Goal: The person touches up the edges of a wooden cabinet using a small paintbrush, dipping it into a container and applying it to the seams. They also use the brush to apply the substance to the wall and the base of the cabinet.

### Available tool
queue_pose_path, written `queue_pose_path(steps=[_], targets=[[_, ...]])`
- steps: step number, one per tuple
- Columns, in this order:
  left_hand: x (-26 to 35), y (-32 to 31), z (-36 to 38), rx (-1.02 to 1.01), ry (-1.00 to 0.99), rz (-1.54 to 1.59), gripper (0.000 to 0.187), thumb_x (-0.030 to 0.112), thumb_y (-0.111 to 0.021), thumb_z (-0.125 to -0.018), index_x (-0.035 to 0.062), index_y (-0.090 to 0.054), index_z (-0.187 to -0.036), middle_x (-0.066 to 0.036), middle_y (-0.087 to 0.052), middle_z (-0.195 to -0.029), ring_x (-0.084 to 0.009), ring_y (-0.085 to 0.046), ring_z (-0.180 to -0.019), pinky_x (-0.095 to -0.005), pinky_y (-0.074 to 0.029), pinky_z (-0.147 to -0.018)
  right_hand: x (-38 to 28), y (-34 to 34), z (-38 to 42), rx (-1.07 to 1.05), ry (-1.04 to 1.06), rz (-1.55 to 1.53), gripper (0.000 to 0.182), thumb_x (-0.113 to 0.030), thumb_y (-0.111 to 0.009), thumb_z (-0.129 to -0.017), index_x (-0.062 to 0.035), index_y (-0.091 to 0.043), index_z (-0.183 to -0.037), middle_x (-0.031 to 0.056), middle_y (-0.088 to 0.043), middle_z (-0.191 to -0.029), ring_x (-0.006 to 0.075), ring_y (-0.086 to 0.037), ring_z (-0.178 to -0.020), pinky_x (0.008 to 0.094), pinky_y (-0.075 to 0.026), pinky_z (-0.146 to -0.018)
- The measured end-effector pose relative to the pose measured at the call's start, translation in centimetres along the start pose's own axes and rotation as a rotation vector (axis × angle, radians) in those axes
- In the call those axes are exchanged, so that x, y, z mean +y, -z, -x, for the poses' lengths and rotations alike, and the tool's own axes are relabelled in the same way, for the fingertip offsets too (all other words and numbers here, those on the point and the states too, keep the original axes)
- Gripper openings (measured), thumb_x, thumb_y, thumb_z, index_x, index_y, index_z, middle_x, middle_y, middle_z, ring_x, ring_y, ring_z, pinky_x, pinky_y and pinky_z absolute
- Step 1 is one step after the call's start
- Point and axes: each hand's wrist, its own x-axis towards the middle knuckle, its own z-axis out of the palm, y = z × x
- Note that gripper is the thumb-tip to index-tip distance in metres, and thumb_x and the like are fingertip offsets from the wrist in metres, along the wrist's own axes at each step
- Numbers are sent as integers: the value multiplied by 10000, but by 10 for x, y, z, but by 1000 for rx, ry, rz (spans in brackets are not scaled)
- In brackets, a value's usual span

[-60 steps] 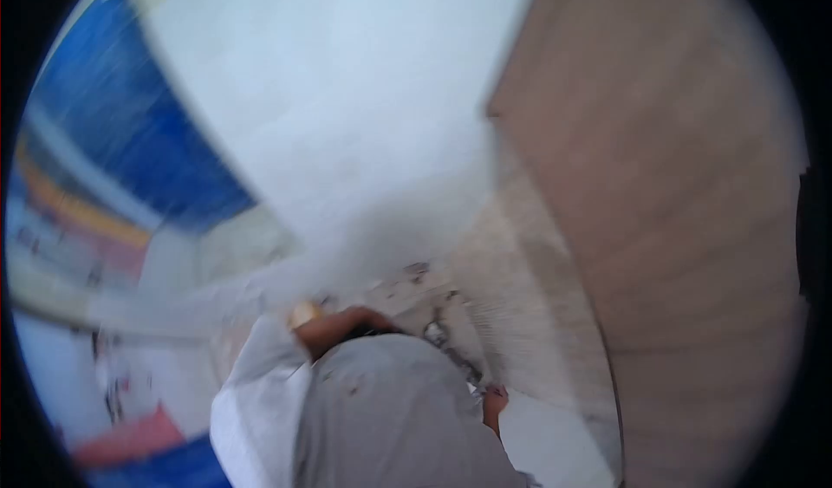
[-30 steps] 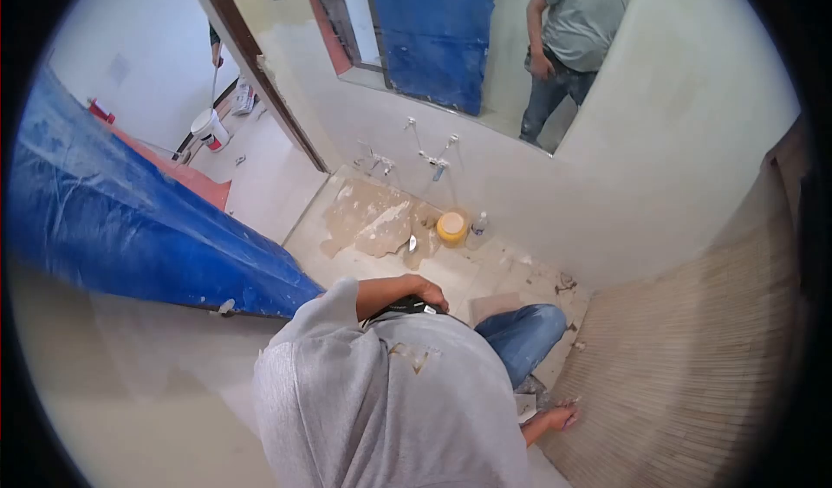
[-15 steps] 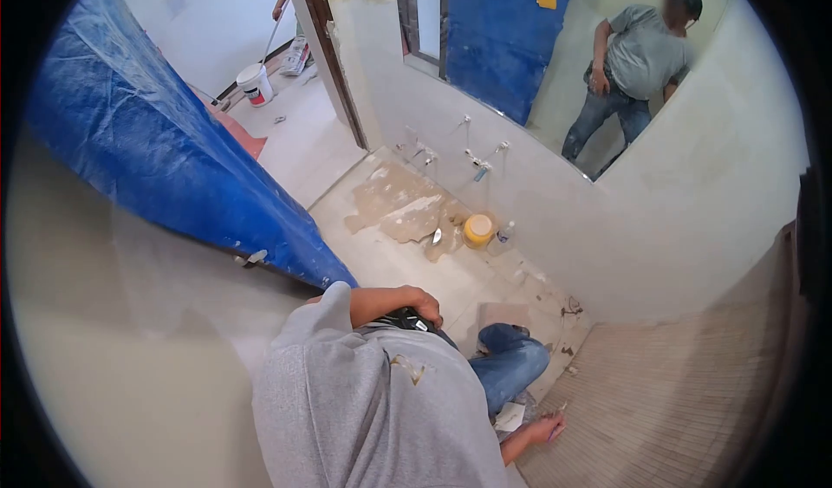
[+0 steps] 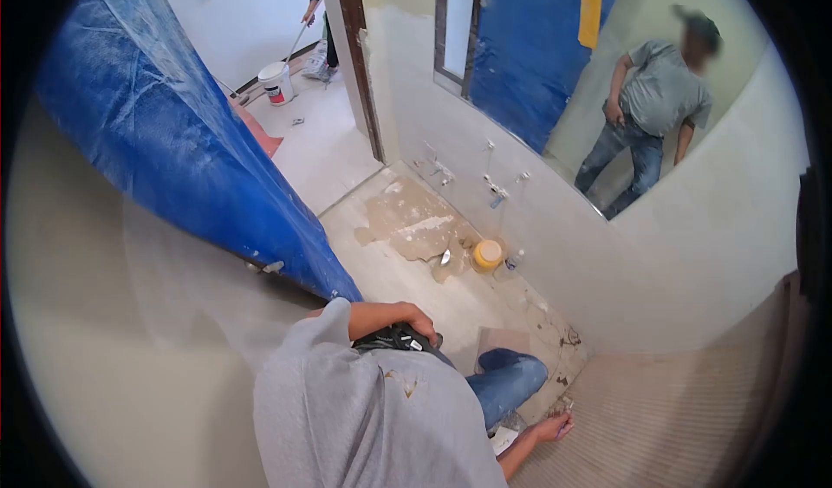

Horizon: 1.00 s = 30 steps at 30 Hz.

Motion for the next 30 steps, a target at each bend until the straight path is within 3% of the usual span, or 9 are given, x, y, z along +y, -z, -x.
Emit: queue_pose_path(steps=[4,14,19,21,22,23,25,27,30], targets=[[-16,3,-2,-131,69,223,622,558,-702,-865,15,-756,-1165,-118,-751,-1141,-259,-708,-948,-410,-549,-887,-11,-65,11,-211,52,45,196,-193,-623,-1012,-40,-686,-1117,81,-710,-992,158,-649,-757,282,-532,-671],[-45,20,-1,24,-71,67,620,555,-695,-897,5,-757,-1176,-133,-750,-1186,-240,-689,-1042,-402,-510,-975,-13,-121,48,-496,135,34,168,-156,-638,-1013,0,-635,-1074,72,-673,-971,144,-631,-764,272,-522,-660],[-84,79,-4,650,-571,196,604,385,-741,-906,-17,-619,-1340,-138,-734,-1143,-239,-671,-1067,-387,-519,-957,-20,-115,59,-473,99,81,183,-180,-614,-1031,-10,-635,-1096,87,-671,-981,167,-639,-767,290,-542,-682],[-61,115,57,976,-552,451,527,262,-736,-930,-7,-573,-1352,-137,-708,-1168,-223,-655,-1074,-366,-522,-943,-17,-112,54,-433,100,39,209,-195,-603,-1039,-10,-636,-1130,99,-670,-993,177,-645,-771,292,-544,-685],[-47,131,81,1180,-706,702,473,171,-724,-935,5,-551,-1342,-111,-695,-1168,-186,-646,-1048,-346,-525,-914,-15,-111,53,-415,98,15,222,-202,-597,-1043,-10,-637,-1147,106,-670,-999,182,-648,-773,294,-545,-687],[-54,156,99,1271,-880,764,787,24,-682,-934,77,-279,-1607,-116,-673,-1235,-173,-638,-1065,-356,-541,-949,-22,-111,55,-413,130,49,252,-230,-592,-1048,-10,-635,-1165,103,-677,-1011,185,-654,-790,299,-538,-686],[-27,180,197,1626,-862,693,851,87,-696,-941,61,-216,-1643,-114,-667,-1251,-158,-643,-1062,-323,-534,-933,-38,-106,56,-405,194,122,313,-285,-582,-1059,-11,-632,-1200,99,-692,-1035,191,-666,-825,310,-523,-685],[0,186,274,1760,-1202,754,988,67,-681,-939,107,-25,-1677,-124,-656,-1302,-173,-645,-1066,-317,-525,-940,-40,-100,55,-352,189,146,350,-308,-548,-1083,1,-622,-1230,120,-681,-1040,193,-666,-812,312,-543,-665],[11,186,327,1807,-1266,650,1012,69,-673,-941,115,24,-1674,-124,-652,-1312,-182,-643,-1071,-303,-518,-940,-33,-97,50,-314,145,92,419,-365,-532,-1091,1,-599,-1284,108,-684,-1064,192,-667,-840,326,-532,-679]])
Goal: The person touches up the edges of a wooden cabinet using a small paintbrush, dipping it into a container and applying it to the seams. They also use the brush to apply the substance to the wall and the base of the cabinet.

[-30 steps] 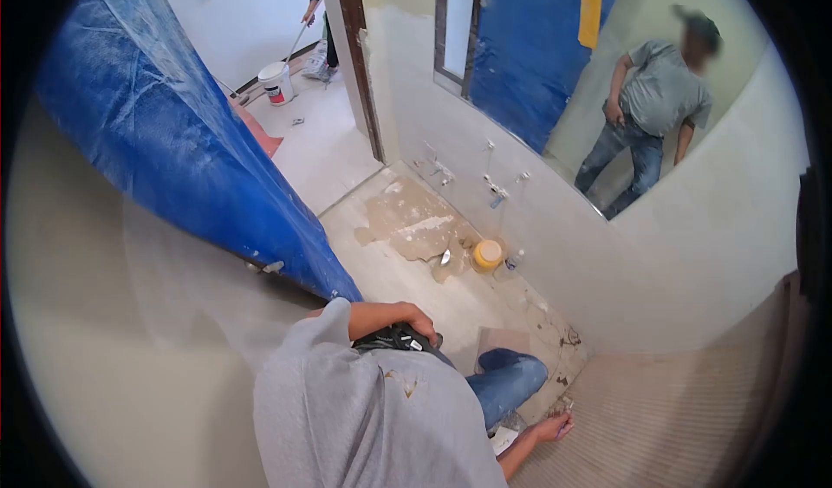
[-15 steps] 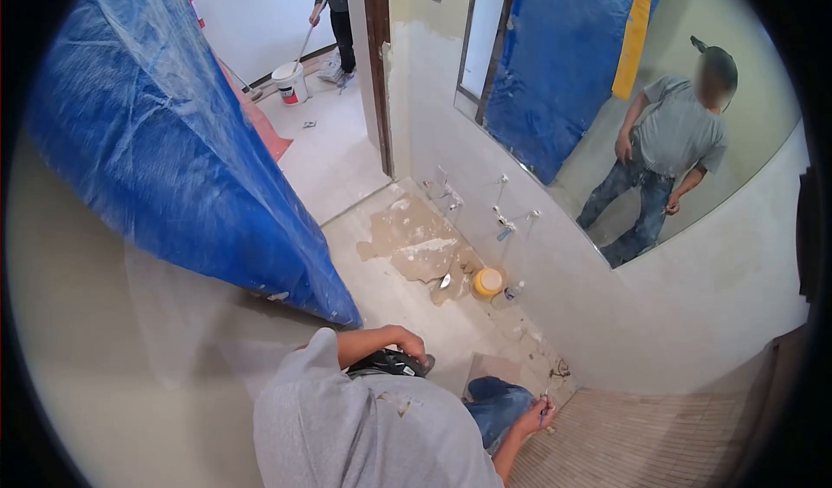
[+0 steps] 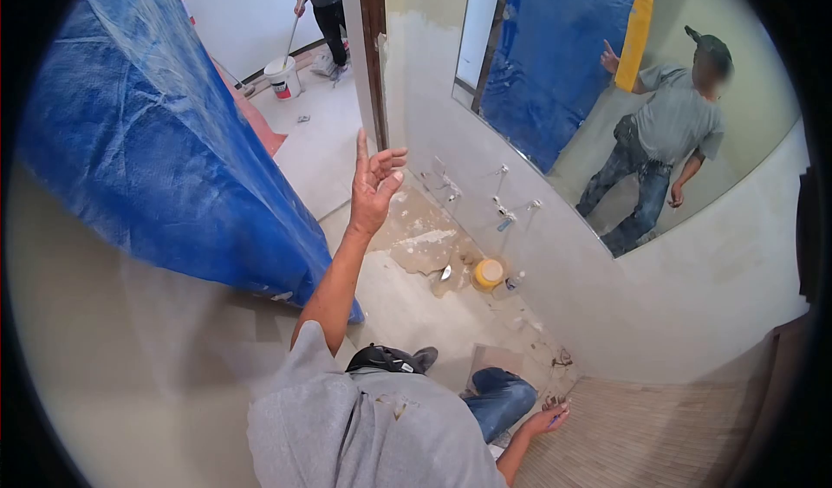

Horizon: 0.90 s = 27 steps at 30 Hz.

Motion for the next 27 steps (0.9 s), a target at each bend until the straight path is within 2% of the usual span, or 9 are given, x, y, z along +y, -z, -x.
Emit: queue_pose_path(steps=[1,4,6,8,10,12,17,21,27], targets=[[-7,0,1,-12,-27,35,904,96,-691,-940,121,-157,-1669,-113,-670,-1271,-175,-643,-1071,-304,-517,-938,7,3,2,10,-16,-32,446,-388,-533,-1089,-1,-591,-1303,97,-689,-1075,191,-669,-857,333,-522,-691],[-53,5,37,-185,282,-50,665,154,-712,-938,103,-454,-1549,-76,-701,-1189,-147,-650,-1019,-292,-519,-918,6,6,25,75,-70,-25,442,-376,-529,-1090,3,-582,-1311,115,-688,-1106,196,-675,-859,337,-520,-711],[-88,1,84,-338,454,-278,457,224,-738,-929,76,-645,-1351,-49,-717,-1090,-131,-648,-957,-293,-522,-902,29,12,37,-6,-70,40,421,-350,-533,-1089,20,-590,-1283,149,-684,-1161,233,-677,-920,353,-540,-759],[-86,-6,126,-670,554,-397,524,223,-744,-940,9,-593,-1394,-69,-713,-1139,-139,-657,-980,-318,-545,-897,41,10,49,-109,50,175,410,-321,-545,-1081,30,-581,-1292,177,-678,-1194,270,-673,-994,374,-533,-826],[-138,-1,184,-1019,583,-511,593,353,-729,-949,13,-589,-1414,-130,-716,-1250,-230,-690,-1046,-367,-542,-949,40,10,70,-232,285,390,421,-290,-567,-1067,33,-556,-1336,199,-671,-1204,306,-661,-1084,401,-499,-912],[-145,-5,225,-1376,602,-603,686,519,-655,-964,23,-588,-1432,-188,-659,-1376,-335,-668,-1177,-425,-513,-1024,36,4,89,-374,358,456,453,-277,-608,-1031,35,-547,-1354,228,-651,-1270,358,-624,-1167,441,-457,-995],[-144,-24,296,-1820,1028,-591,819,722,-538,-942,73,-608,-1436,-175,-619,-1440,-334,-561,-1339,-436,-414,-1135,9,-11,98,-575,473,608,506,-270,-640,-1001,28,-537,-1396,222,-641,-1327,400,-595,-1224,473,-391,-1073],[-129,-31,311,-1858,1198,-717,840,742,-509,-931,68,-595,-1425,-161,-608,-1442,-314,-597,-1260,-461,-446,-1066,19,-13,94,-570,442,603,542,-288,-646,-998,27,-528,-1423,201,-658,-1306,399,-604,-1204,477,-381,-1072],[-169,-28,343,-1883,1151,-739,741,695,-501,-964,108,-653,-1391,-166,-635,-1419,-340,-598,-1283,-471,-449,-1081,20,-6,95,-531,441,627,538,-278,-640,-1006,31,-523,-1432,197,-668,-1282,392,-613,-1183,487,-388,-1055]])
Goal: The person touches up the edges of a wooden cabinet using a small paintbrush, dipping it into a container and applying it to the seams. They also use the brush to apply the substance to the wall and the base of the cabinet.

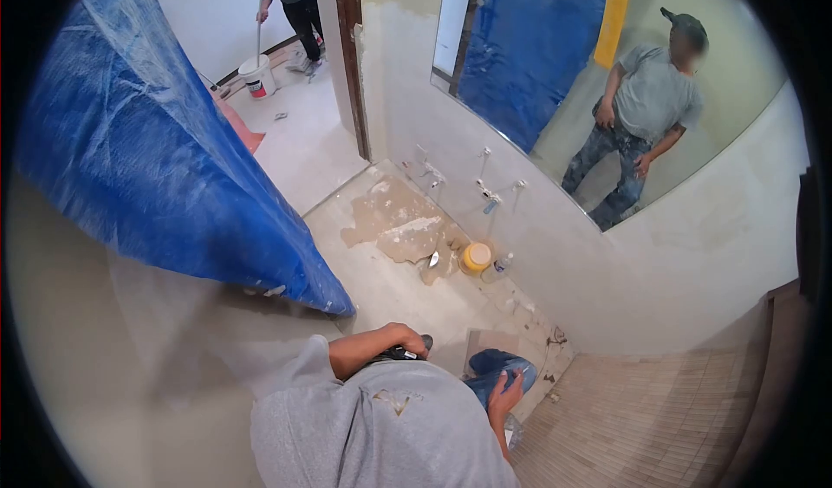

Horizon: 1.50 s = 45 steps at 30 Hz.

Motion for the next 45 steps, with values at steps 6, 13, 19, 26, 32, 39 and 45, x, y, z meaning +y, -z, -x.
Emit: queue_pose_path(steps=[6,13,19,26,32,39,45], targets=[[21,7,34,36,26,-17,698,645,-519,-970,96,-658,-1380,-166,-641,-1413,-350,-615,-1261,-485,-465,-1056,0,3,1,38,22,-3,494,-268,-637,-1004,37,-553,-1384,213,-671,-1260,402,-617,-1170,487,-409,-1029],[17,1,21,70,50,10,682,638,-526,-969,102,-669,-1365,-164,-651,-1399,-346,-620,-1258,-480,-466,-1053,12,-3,1,14,11,18,511,-310,-621,-1011,14,-553,-1400,181,-659,-1327,371,-605,-1222,480,-383,-1059],[13,0,21,102,34,-6,686,635,-528,-966,86,-677,-1349,-176,-652,-1395,-348,-617,-1273,-471,-465,-1056,9,-4,0,6,-4,37,505,-314,-617,-1014,7,-556,-1399,175,-660,-1325,365,-602,-1227,476,-379,-1065],[14,2,38,110,40,30,696,635,-535,-960,68,-683,-1334,-181,-661,-1379,-350,-642,-1225,-475,-477,-1035,5,-7,-3,4,10,7,500,-313,-615,-1013,11,-559,-1389,173,-664,-1309,364,-609,-1212,468,-373,-1069],[14,3,43,98,32,60,694,633,-553,-945,65,-692,-1321,-172,-679,-1352,-345,-662,-1178,-475,-486,-1010,5,-7,-3,-5,0,2,510,-322,-610,-1016,13,-555,-1397,172,-664,-1312,362,-614,-1211,469,-367,-1081],[13,2,41,111,22,47,692,631,-563,-935,73,-691,-1324,-172,-681,-1351,-345,-659,-1184,-475,-485,-1011,5,-7,-4,-19,-15,27,530,-340,-607,-1018,8,-547,-1413,161,-666,-1314,357,-615,-1212,471,-363,-1085],[11,1,35,111,44,50,690,630,-554,-942,75,-687,-1330,-170,-683,-1347,-342,-657,-1185,-477,-485,-1009,2,-5,-3,-7,-23,-1,524,-338,-613,-1013,5,-556,-1405,163,-670,-1308,358,-617,-1203,473,-364,-1080]])
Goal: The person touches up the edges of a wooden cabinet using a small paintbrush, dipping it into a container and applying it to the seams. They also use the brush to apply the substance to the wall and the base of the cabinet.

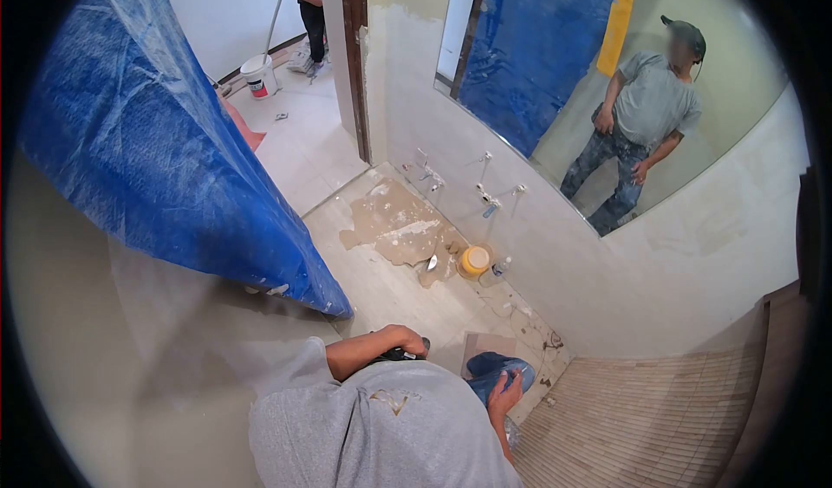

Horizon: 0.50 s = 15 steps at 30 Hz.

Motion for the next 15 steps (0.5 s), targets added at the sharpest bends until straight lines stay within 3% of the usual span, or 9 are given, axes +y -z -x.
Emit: queue_pose_path(steps=[15], targets=[[0,0,-1,-31,-16,0,691,636,-537,-950,83,-681,-1341,-177,-662,-1378,-352,-634,-1233,-483,-469,-1033,9,-5,-1,20,33,43,482,-297,-615,-1013,2,-568,-1388,163,-672,-1299,354,-619,-1201,466,-378,-1063]])
